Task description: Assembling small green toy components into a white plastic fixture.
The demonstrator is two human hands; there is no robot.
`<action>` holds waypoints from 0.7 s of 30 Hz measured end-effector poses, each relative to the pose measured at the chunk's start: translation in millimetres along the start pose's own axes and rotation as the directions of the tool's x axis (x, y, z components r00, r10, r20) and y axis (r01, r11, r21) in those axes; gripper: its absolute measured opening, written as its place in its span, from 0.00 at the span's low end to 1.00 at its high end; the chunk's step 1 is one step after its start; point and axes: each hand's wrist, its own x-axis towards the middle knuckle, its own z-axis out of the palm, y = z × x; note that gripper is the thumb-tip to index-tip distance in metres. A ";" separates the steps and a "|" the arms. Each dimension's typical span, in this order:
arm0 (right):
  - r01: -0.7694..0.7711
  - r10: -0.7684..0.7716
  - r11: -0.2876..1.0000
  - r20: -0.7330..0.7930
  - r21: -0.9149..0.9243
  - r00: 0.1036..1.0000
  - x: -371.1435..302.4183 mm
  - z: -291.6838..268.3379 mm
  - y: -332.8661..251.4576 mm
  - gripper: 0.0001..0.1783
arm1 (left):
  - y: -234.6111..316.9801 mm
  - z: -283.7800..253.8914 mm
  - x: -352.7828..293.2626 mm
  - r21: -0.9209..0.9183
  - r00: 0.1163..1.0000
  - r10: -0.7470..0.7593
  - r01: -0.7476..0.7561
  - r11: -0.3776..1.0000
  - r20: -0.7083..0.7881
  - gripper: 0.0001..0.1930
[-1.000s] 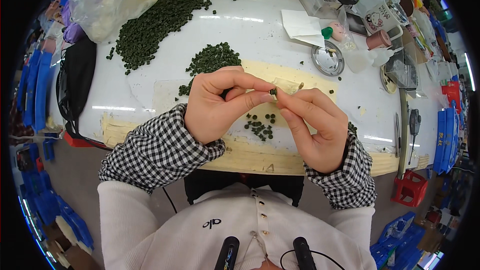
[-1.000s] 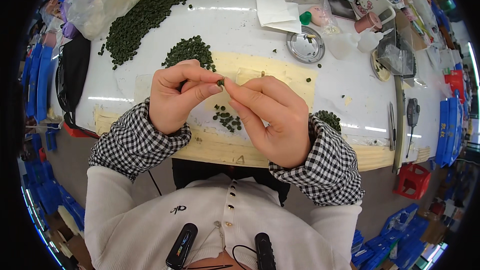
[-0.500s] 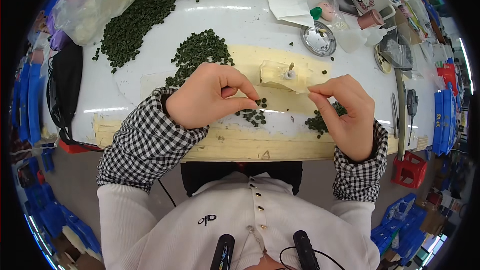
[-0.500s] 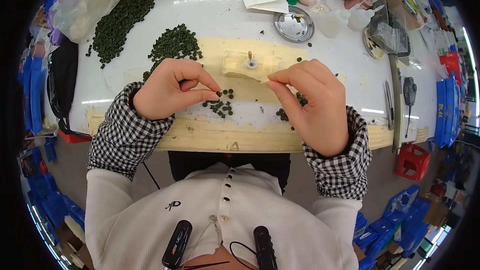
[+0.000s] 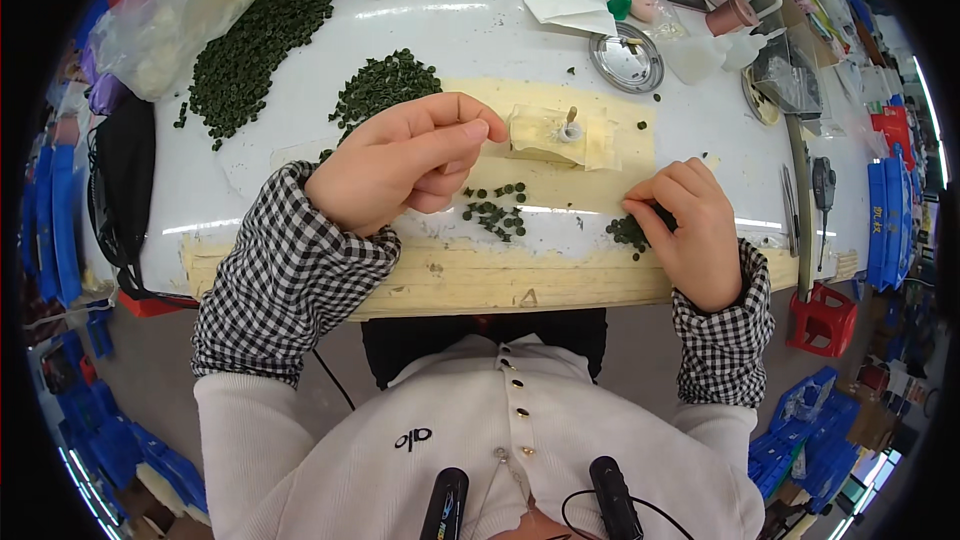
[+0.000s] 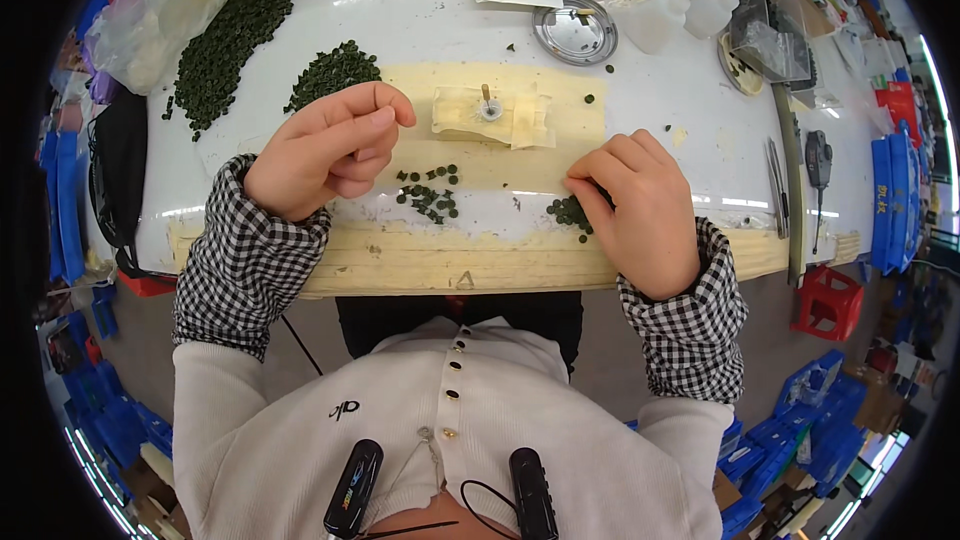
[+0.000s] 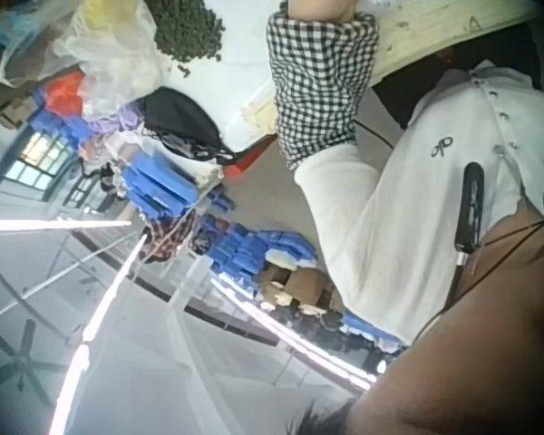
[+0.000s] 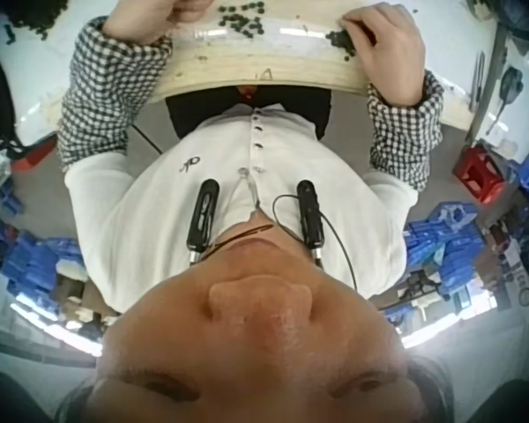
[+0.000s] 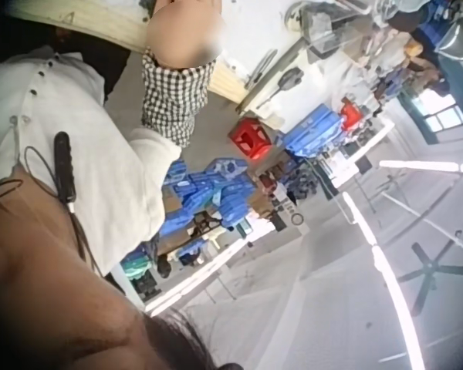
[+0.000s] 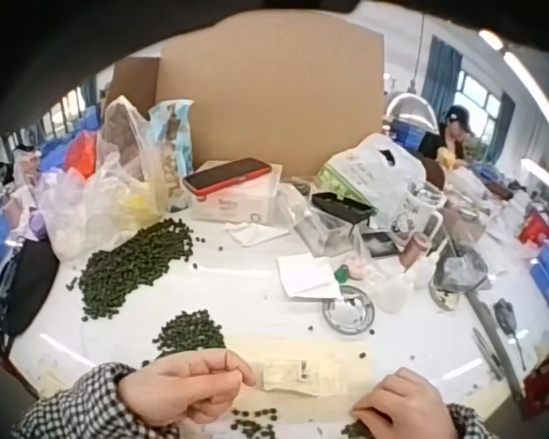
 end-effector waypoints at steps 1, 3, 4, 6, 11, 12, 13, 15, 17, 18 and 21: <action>-0.002 0.002 1.000 -0.007 0.004 1.000 1.4 2.1 0.3 0.05 | 0.2 -1.2 1.4 -0.105 1.000 -0.027 0.025 0.994 -0.016 0.09; 0.017 -0.018 1.000 -0.046 -0.018 0.999 3.3 6.0 0.6 0.05 | -1.5 -2.4 2.3 -0.266 0.998 -0.054 0.041 0.963 -0.043 0.11; 0.038 -0.041 0.998 -0.075 -0.043 0.996 4.5 8.9 1.2 0.05 | -1.4 -1.5 2.1 -0.283 0.997 -0.058 0.039 0.958 -0.058 0.11; 0.089 -0.100 0.991 -0.112 -0.100 0.989 3.9 12.7 1.8 0.06 | -0.5 2.7 2.1 -0.318 0.994 -0.066 0.035 0.948 -0.087 0.11; 0.188 -0.217 0.958 -0.122 -0.215 0.968 -2.2 17.2 -1.3 0.07 | -4.3 -0.3 3.9 -0.354 0.982 0.001 -0.069 0.933 -0.189 0.12; 0.188 -0.217 0.959 -0.120 -0.214 0.969 -2.3 17.3 -1.4 0.07 | -5.5 -2.2 4.7 -0.349 0.980 0.020 -0.089 0.933 -0.197 0.12; 0.189 -0.217 0.959 -0.119 -0.212 0.969 -1.7 16.9 -1.8 0.07 | -6.2 -3.7 4.9 -0.350 0.983 0.029 -0.092 0.932 -0.182 0.12; 0.182 -0.208 0.961 -0.112 -0.210 0.972 -0.6 16.1 -2.6 0.08 | -8.3 -7.0 5.7 -0.353 0.988 0.047 -0.097 0.931 -0.149 0.13; 0.166 -0.190 0.962 -0.097 -0.215 0.977 0.2 16.0 -3.6 0.09 | -11.6 -12.1 6.2 -0.371 0.990 0.089 -0.123 0.921 -0.108 0.14; 0.164 -0.189 0.963 -0.102 -0.213 0.977 0.2 16.4 -4.0 0.09 | -12.3 -13.4 5.8 -0.380 0.990 0.110 -0.135 0.915 -0.088 0.15; 0.161 -0.190 0.962 -0.113 -0.222 0.975 -2.0 19.2 -3.4 0.10 | -11.5 -9.2 6.4 -0.375 0.975 0.121 -0.184 0.909 -0.185 0.17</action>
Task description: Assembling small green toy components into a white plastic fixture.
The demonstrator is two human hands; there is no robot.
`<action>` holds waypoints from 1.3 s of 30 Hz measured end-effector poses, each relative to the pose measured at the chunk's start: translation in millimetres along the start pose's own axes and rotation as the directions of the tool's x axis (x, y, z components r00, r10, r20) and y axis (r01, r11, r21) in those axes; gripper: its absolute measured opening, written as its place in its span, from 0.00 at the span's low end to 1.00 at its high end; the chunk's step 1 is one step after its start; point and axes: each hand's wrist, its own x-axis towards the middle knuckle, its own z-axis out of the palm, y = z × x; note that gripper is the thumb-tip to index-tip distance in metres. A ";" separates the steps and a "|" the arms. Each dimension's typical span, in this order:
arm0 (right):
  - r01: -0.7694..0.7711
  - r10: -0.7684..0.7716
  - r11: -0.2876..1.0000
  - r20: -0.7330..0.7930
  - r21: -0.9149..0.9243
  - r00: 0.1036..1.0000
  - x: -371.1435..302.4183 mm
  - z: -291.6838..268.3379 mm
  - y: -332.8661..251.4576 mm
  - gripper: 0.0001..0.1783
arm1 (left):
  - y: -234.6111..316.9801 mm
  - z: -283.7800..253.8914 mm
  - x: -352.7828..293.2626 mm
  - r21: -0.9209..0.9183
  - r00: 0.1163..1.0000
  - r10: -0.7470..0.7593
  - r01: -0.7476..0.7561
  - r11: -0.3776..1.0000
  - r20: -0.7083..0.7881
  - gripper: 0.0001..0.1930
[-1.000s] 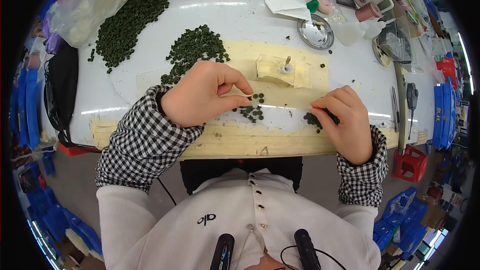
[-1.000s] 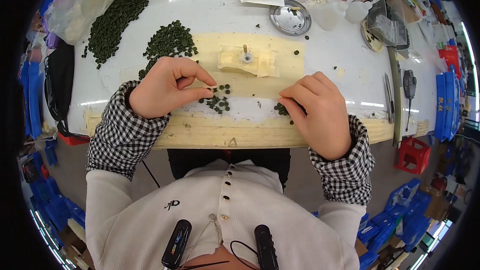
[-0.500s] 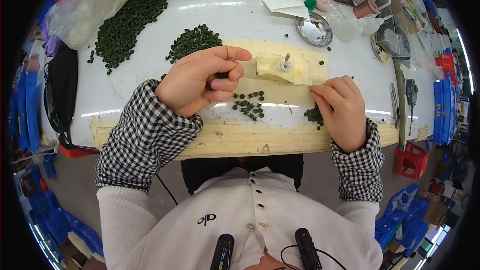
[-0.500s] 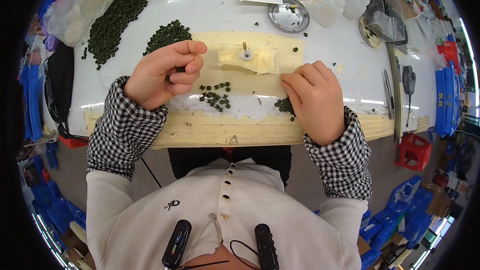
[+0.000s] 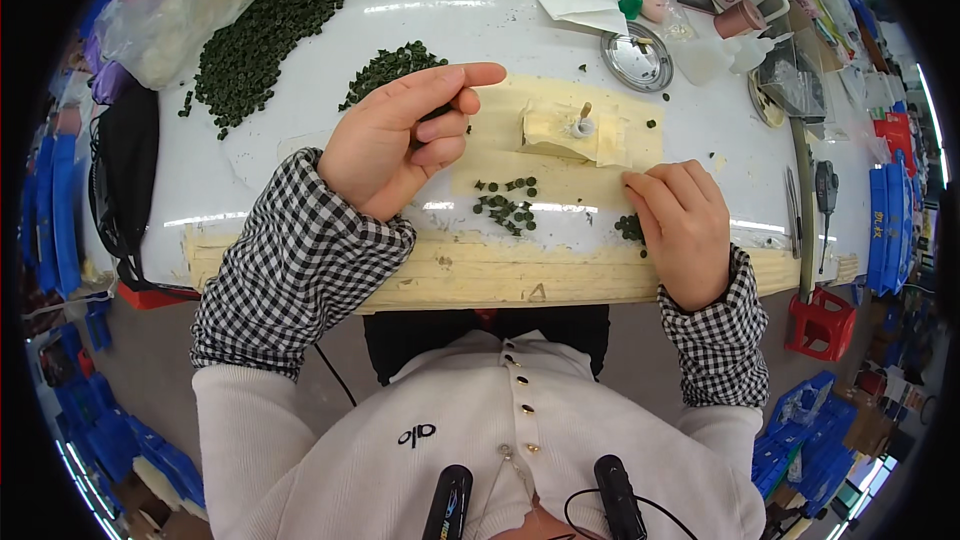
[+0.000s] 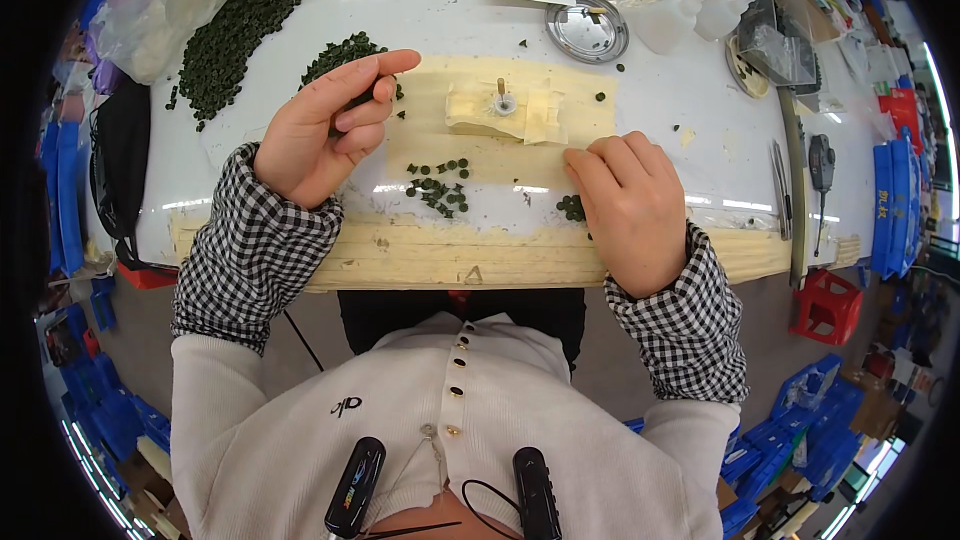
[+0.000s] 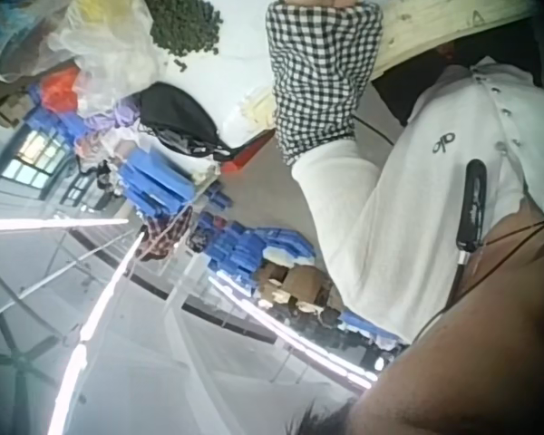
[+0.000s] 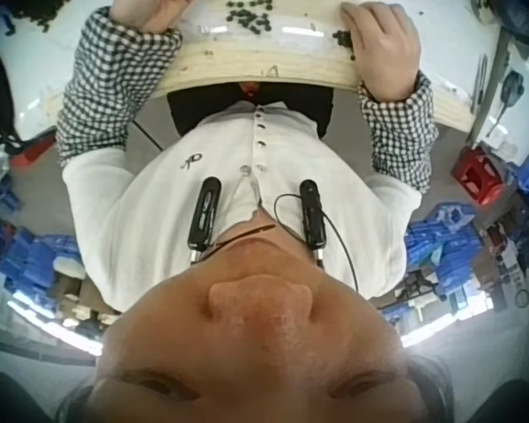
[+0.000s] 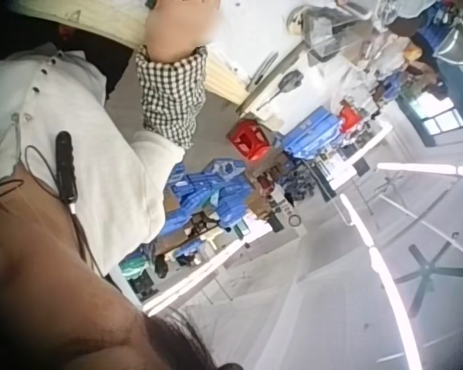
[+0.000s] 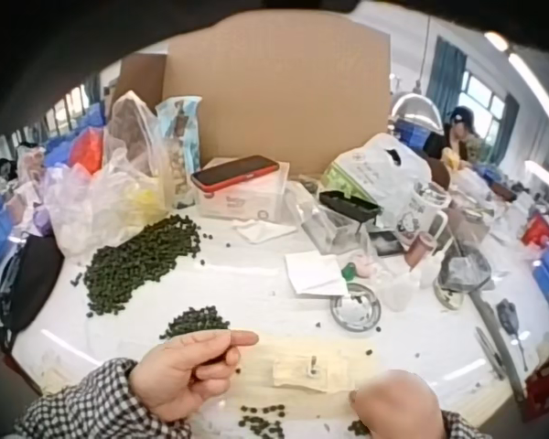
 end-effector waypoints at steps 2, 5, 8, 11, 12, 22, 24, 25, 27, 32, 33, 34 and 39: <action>0.014 -0.015 1.000 -0.007 -0.020 1.000 -2.6 0.9 -1.0 0.11 | 0.5 1.0 1.0 0.001 1.000 0.008 -0.008 1.000 -0.024 0.19; 0.064 -0.064 0.995 0.000 -0.071 0.998 -3.4 -2.0 -1.0 0.13 | 0.0 2.5 0.7 -0.017 0.998 0.034 -0.035 0.999 -0.043 0.18; 0.068 -0.069 0.994 0.001 -0.086 0.998 -3.6 -0.4 -0.7 0.10 | 0.9 0.1 -0.2 0.005 0.999 0.038 -0.038 0.999 -0.009 0.17; 0.017 -0.016 0.999 0.008 -0.047 1.000 -1.4 -1.2 -1.4 0.07 | -1.4 -5.2 0.2 -0.055 0.998 0.027 -0.024 0.998 0.058 0.15; -0.004 0.005 1.000 0.025 -0.022 1.000 -0.4 -1.9 -1.4 0.06 | -2.0 -6.3 0.2 -0.092 0.996 0.025 -0.017 0.996 0.083 0.14; 0.005 0.049 0.940 -0.149 0.341 0.988 47.6 -50.3 -19.0 0.09 | -4.5 -2.9 -0.3 -0.002 0.997 0.033 -0.033 0.999 0.072 0.13; 0.099 -0.022 0.926 -0.211 0.364 0.977 61.9 -57.1 -24.7 0.10 | -4.3 -5.3 -0.2 -0.041 0.991 0.015 -0.010 0.999 0.130 0.11; 0.097 -0.010 0.912 -0.216 0.399 0.976 66.8 -57.4 -28.4 0.10 | -3.2 -4.9 -1.4 -0.059 0.988 0.006 0.003 0.998 0.157 0.09; 0.094 0.016 0.878 -0.224 0.469 0.974 75.6 -56.3 -35.8 0.10 | -1.6 -0.1 -3.8 -0.046 0.992 -0.001 0.007 0.999 0.127 0.07; 0.033 0.067 0.729 -0.120 0.684 0.991 76.9 -31.2 -30.5 0.09 | -5.1 1.6 -5.9 -0.035 0.995 -0.006 0.009 0.999 0.103 0.09; 0.003 0.095 0.696 -0.096 0.718 0.991 76.3 -27.4 -31.7 0.09 | -4.9 1.5 -5.4 -0.035 0.995 -0.017 0.021 0.999 0.099 0.10; -0.029 0.121 0.661 -0.069 0.749 0.990 75.6 -24.1 -34.8 0.09 | -5.2 -0.4 -4.7 -0.092 0.992 -0.027 0.038 0.995 0.121 0.10; 0.055 -0.007 0.682 -0.068 0.729 0.998 79.7 -23.3 -29.5 0.09 | -7.8 2.4 -7.6 -0.042 0.990 0.005 0.001 0.999 0.139 0.10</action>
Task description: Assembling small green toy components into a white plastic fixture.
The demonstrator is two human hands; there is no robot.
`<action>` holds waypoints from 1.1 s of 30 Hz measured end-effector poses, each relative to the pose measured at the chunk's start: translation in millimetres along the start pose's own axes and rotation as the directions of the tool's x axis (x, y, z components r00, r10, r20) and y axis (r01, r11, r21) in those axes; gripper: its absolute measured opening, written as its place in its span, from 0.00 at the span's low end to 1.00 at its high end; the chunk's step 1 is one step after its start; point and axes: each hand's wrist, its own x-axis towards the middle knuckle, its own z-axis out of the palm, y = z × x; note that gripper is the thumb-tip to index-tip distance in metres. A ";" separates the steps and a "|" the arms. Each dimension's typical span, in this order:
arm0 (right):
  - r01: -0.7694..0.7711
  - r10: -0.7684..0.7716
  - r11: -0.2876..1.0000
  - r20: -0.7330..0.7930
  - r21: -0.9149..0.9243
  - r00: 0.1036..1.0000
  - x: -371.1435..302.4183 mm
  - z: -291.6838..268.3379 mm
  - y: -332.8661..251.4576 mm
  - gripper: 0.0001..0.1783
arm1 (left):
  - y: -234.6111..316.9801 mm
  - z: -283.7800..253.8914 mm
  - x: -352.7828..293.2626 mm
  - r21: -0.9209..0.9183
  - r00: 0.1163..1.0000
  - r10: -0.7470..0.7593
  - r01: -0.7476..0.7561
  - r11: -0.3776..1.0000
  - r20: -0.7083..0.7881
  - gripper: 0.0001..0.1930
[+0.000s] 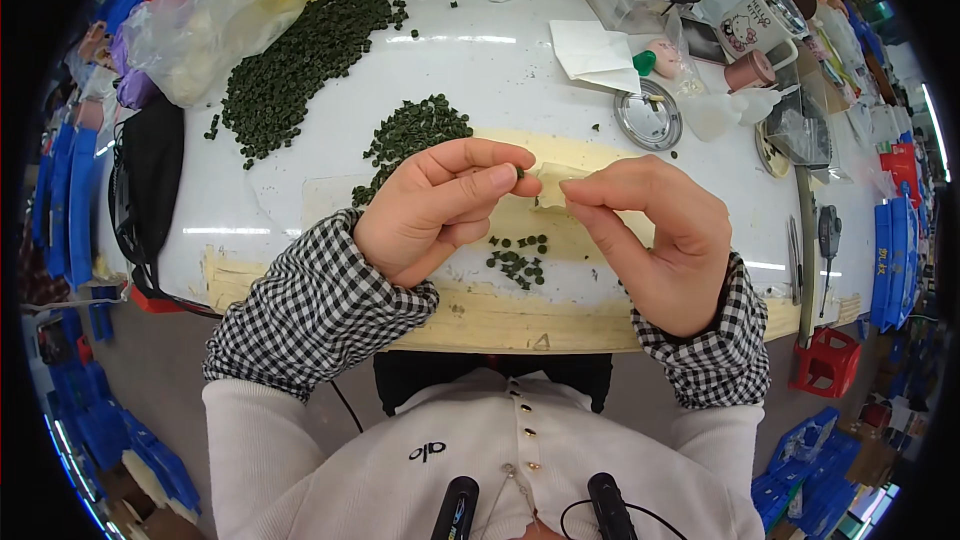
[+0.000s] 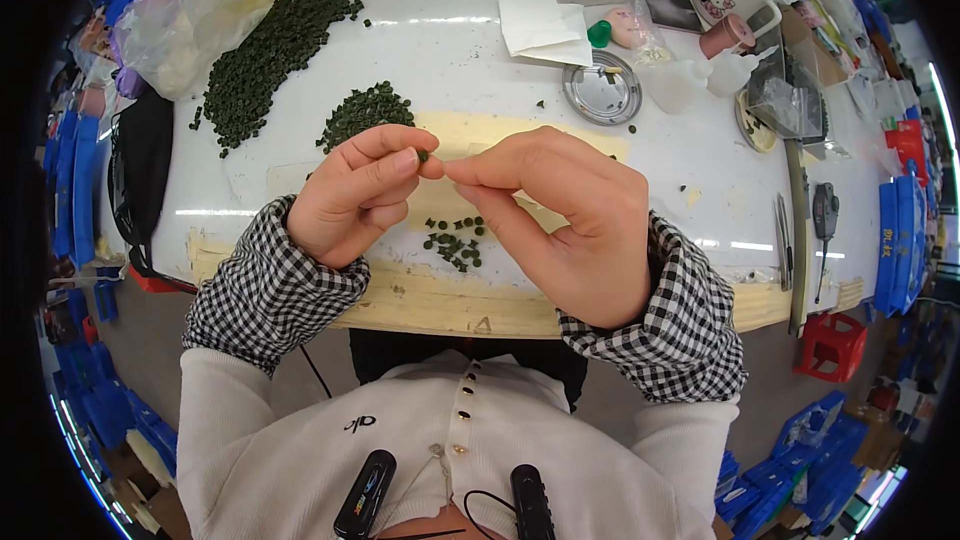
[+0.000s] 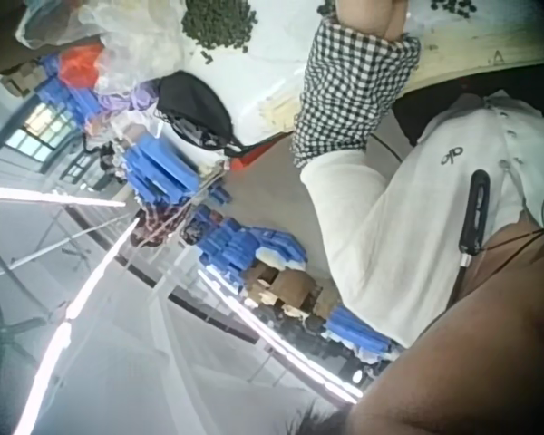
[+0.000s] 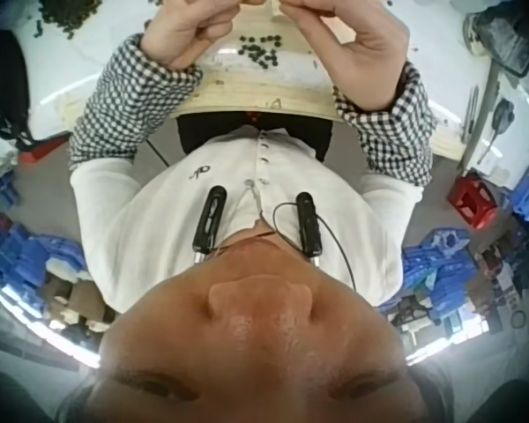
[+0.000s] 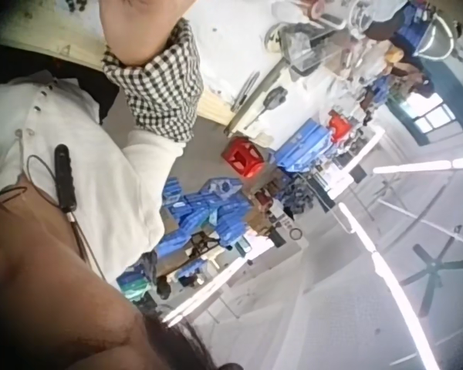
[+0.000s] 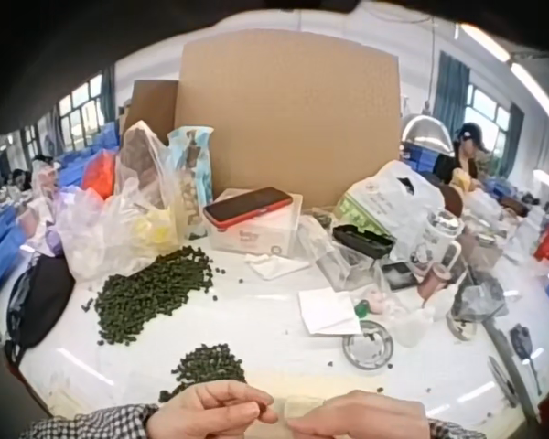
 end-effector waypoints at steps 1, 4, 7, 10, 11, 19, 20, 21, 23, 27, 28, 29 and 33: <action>-0.028 0.028 0.999 -0.004 0.024 1.000 -0.7 0.6 -0.1 0.09 | -0.9 0.2 0.2 0.004 1.000 0.009 -0.009 1.000 0.014 0.10; -0.101 0.103 0.990 -0.020 0.100 0.994 -4.9 6.7 0.3 0.08 | -1.6 4.1 -0.5 0.006 1.000 0.010 -0.011 1.000 0.023 0.09; -0.159 0.170 0.970 -0.041 0.181 0.985 -8.9 12.7 1.8 0.08 | -0.8 8.8 -1.2 0.057 1.000 -0.001 0.002 0.998 -0.016 0.09; -0.211 0.227 0.947 -0.040 0.241 0.973 -11.0 15.1 3.0 0.07 | -2.0 7.9 -2.2 0.036 1.000 0.013 -0.013 0.999 0.001 0.09; -0.218 0.233 0.945 -0.036 0.245 0.972 -12.0 15.0 4.8 0.07 | -2.3 7.1 -2.4 0.041 1.000 0.025 -0.026 0.999 0.007 0.08; -0.408 0.430 0.784 0.064 0.468 0.900 -15.0 18.7 2.1 0.08 | -2.9 16.0 -8.5 0.382 0.981 0.174 -0.128 0.915 -0.090 0.08; -0.412 0.432 0.778 0.072 0.473 0.899 -15.3 19.5 2.3 0.09 | -3.0 16.9 -9.1 0.385 0.980 0.180 -0.136 0.913 -0.082 0.08; -0.417 0.435 0.773 0.079 0.479 0.897 -15.6 20.1 2.3 0.09 | -2.5 18.4 -9.6 0.388 0.980 0.186 -0.144 0.910 -0.075 0.07; -0.435 0.455 0.743 0.093 0.509 0.885 -15.6 21.8 1.0 0.09 | -2.6 20.8 -10.2 0.401 0.974 0.216 -0.173 0.900 -0.065 0.07; -0.452 0.481 0.702 0.103 0.550 0.871 -15.3 24.1 -0.8 0.09 | -3.5 20.5 -10.3 0.472 0.955 0.293 -0.239 0.848 -0.043 0.06; -0.451 0.479 0.702 0.103 0.550 0.872 -15.7 24.1 -0.8 0.09 | -3.3 20.1 -10.6 0.500 0.951 0.309 -0.252 0.829 -0.033 0.06; -0.451 0.478 0.703 0.104 0.551 0.872 -16.2 24.0 -0.5 0.09 | -3.3 19.5 -10.9 0.522 0.947 0.320 -0.263 0.811 -0.021 0.07; -0.477 0.502 0.659 0.132 0.581 0.855 -15.3 22.8 -2.1 0.10 | -3.4 17.6 -11.5 0.573 0.934 0.356 -0.293 0.765 0.002 0.07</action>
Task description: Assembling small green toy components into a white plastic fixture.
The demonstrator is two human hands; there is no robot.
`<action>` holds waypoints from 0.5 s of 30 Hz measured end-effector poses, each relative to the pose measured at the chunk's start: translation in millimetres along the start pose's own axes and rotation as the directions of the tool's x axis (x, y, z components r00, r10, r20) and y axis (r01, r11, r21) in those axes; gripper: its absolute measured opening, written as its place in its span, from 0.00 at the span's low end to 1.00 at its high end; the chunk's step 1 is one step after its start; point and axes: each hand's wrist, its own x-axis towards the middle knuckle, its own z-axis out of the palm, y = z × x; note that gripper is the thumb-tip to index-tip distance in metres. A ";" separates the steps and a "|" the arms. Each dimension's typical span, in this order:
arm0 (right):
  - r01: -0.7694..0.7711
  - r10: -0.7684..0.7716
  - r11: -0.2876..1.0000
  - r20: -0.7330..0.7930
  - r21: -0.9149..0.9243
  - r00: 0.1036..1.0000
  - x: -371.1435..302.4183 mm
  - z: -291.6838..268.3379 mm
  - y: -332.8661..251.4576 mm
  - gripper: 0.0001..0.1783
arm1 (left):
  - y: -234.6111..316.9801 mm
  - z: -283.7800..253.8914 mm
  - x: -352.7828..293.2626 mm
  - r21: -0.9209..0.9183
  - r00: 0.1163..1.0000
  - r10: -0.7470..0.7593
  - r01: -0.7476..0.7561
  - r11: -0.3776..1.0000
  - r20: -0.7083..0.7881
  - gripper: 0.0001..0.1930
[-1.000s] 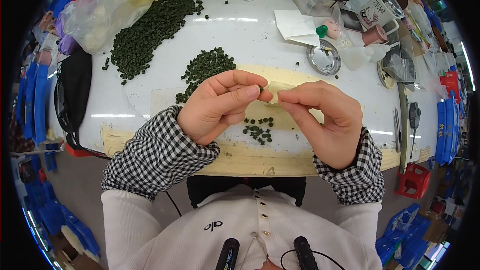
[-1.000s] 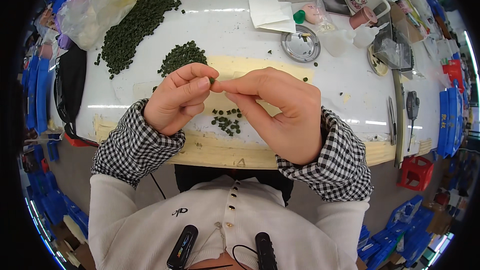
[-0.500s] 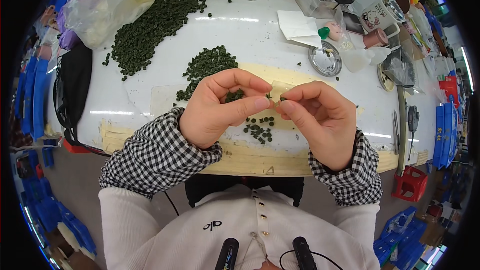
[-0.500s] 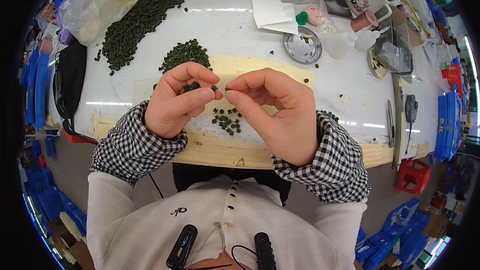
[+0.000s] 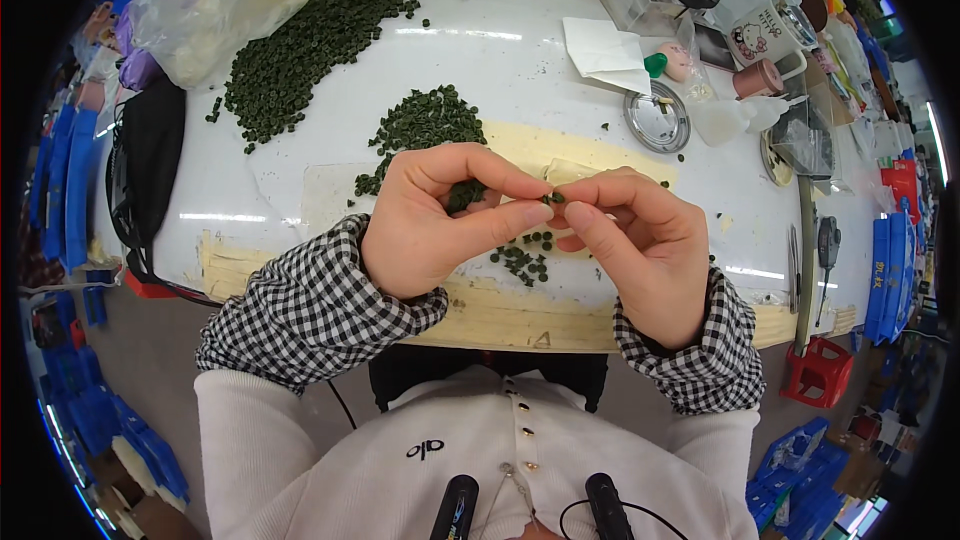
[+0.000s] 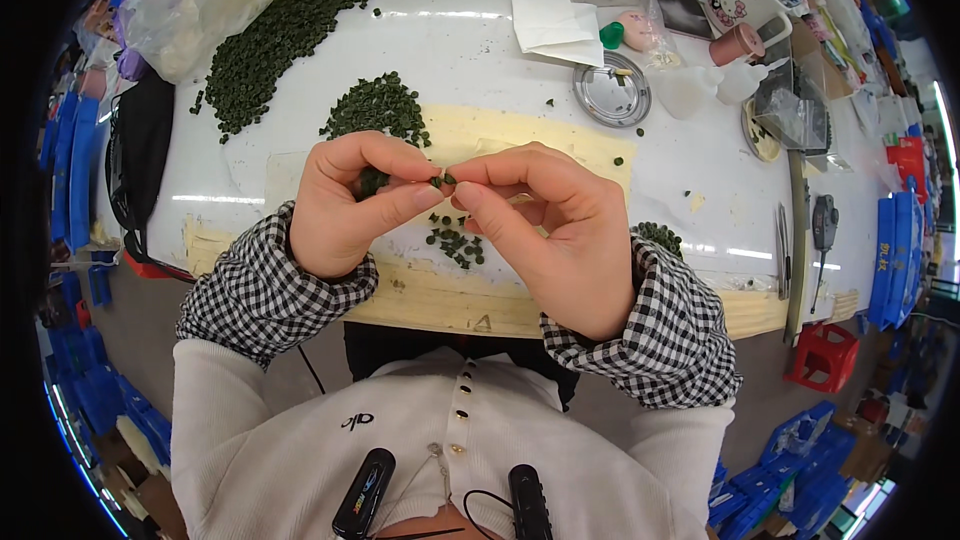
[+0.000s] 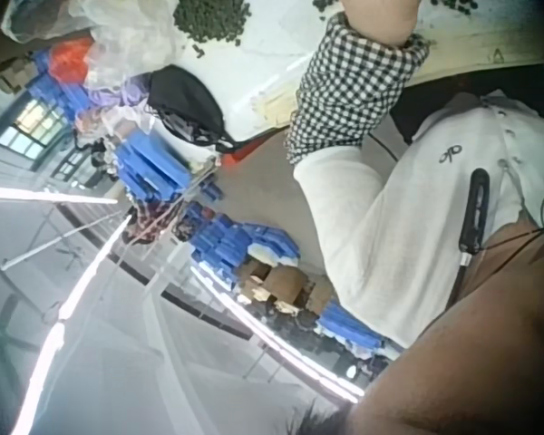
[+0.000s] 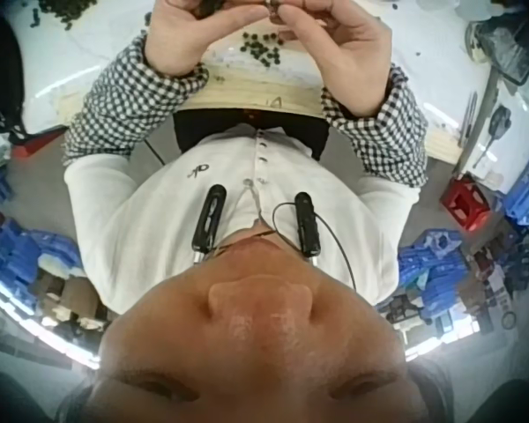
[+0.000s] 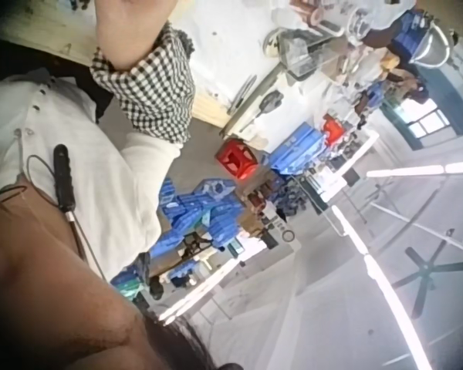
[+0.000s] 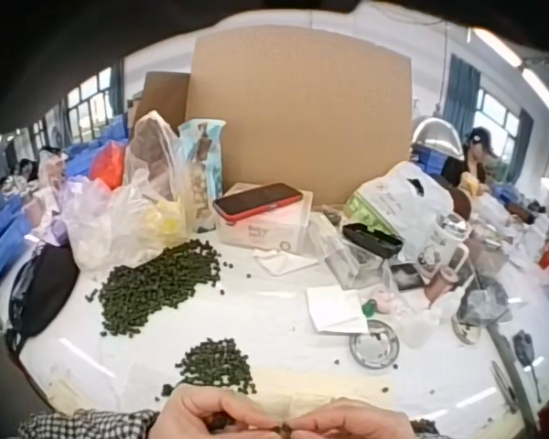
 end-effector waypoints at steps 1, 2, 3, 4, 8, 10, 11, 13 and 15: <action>0.007 -0.007 1.000 0.001 0.015 1.000 -0.3 0.1 0.1 0.10 | 0.3 -0.1 0.1 0.006 1.000 0.006 -0.005 1.000 -0.004 0.07; 0.014 -0.014 0.999 0.003 0.031 1.000 -0.8 0.4 0.3 0.11 | 0.0 -0.2 0.1 0.006 1.000 0.010 -0.010 1.000 -0.013 0.07; 0.021 -0.021 0.999 0.004 0.047 1.000 -1.1 0.6 0.6 0.11 | -0.8 -0.4 0.0 0.007 1.000 0.015 -0.015 1.000 -0.022 0.07; 0.036 -0.036 0.998 0.010 0.046 0.999 -1.1 0.5 1.3 0.12 | -1.3 -0.5 0.1 0.007 0.999 0.020 -0.019 1.000 -0.030 0.08; 0.087 -0.088 0.996 0.030 0.025 0.996 -1.1 -0.6 4.7 0.13 | -0.8 0.3 0.4 0.018 0.998 0.000 0.001 1.000 -0.056 0.07; 0.139 -0.137 0.990 0.040 -0.033 0.990 -1.1 -1.1 6.7 0.14 | -0.7 0.5 0.8 0.014 0.998 -0.006 0.007 1.000 -0.068 0.08; 0.179 -0.176 0.981 0.047 -0.080 0.983 -1.1 -1.5 8.4 0.14 | -0.8 0.6 1.2 0.017 0.998 0.001 0.000 1.000 -0.069 0.08; 0.240 -0.232 0.954 0.064 -0.179 0.971 -1.2 -1.6 9.2 0.15 | -1.3 0.0 1.2 0.024 0.997 0.014 -0.013 1.000 -0.072 0.08; 0.280 -0.267 0.918 0.083 -0.282 0.960 -1.1 -0.9 8.9 0.15 | -1.6 -1.1 1.1 0.036 0.997 0.029 -0.027 0.999 -0.068 0.08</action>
